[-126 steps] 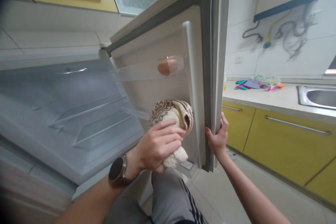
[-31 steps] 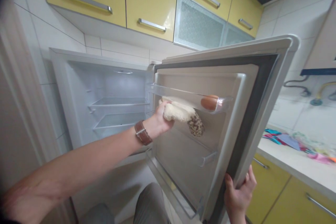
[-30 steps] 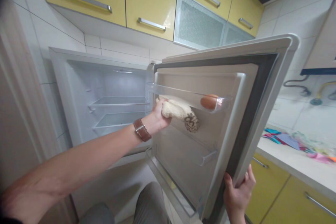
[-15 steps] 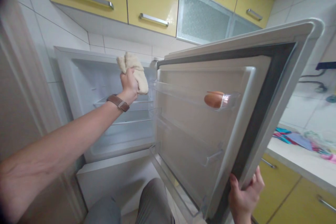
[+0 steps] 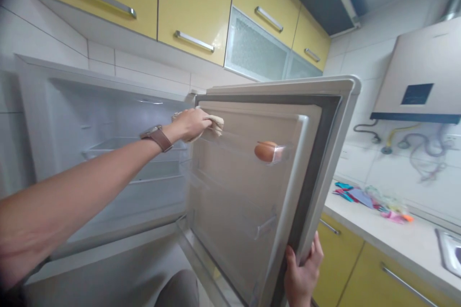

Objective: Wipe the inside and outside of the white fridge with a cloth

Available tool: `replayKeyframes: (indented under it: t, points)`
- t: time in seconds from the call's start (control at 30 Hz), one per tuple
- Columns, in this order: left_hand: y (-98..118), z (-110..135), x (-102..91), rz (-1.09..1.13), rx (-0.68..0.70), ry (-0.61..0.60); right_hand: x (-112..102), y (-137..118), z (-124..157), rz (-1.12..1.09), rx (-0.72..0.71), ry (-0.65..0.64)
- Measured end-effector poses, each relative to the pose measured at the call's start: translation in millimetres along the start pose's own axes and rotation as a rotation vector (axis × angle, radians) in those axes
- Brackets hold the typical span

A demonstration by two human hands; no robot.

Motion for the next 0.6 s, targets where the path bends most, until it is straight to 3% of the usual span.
replayKeyframes:
  t: [0.2,0.43,0.6]
  points:
    - [15.7,2.4,1.4,-0.002,-0.029,0.161,14.8,8.0,-20.4,-0.103,-0.081,0.002]
    - [42.1,4.7,2.1,0.044,0.003,0.145,29.9,22.1,-40.1,-0.159,-0.071,-0.022]
    - [81.5,15.4,-5.0,0.175,0.06,0.18,37.3,34.7,-48.0,-0.184,-0.09,-0.047]
Point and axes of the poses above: each hand's wrist, its own z-axis away from the middle knuckle, its own x-axis out of the palm, y = z × x, the point moved 7 cm from there along -z, towards the middle knuckle, and after that the axes turned 11 degrees about y, right-handed, at the moved point
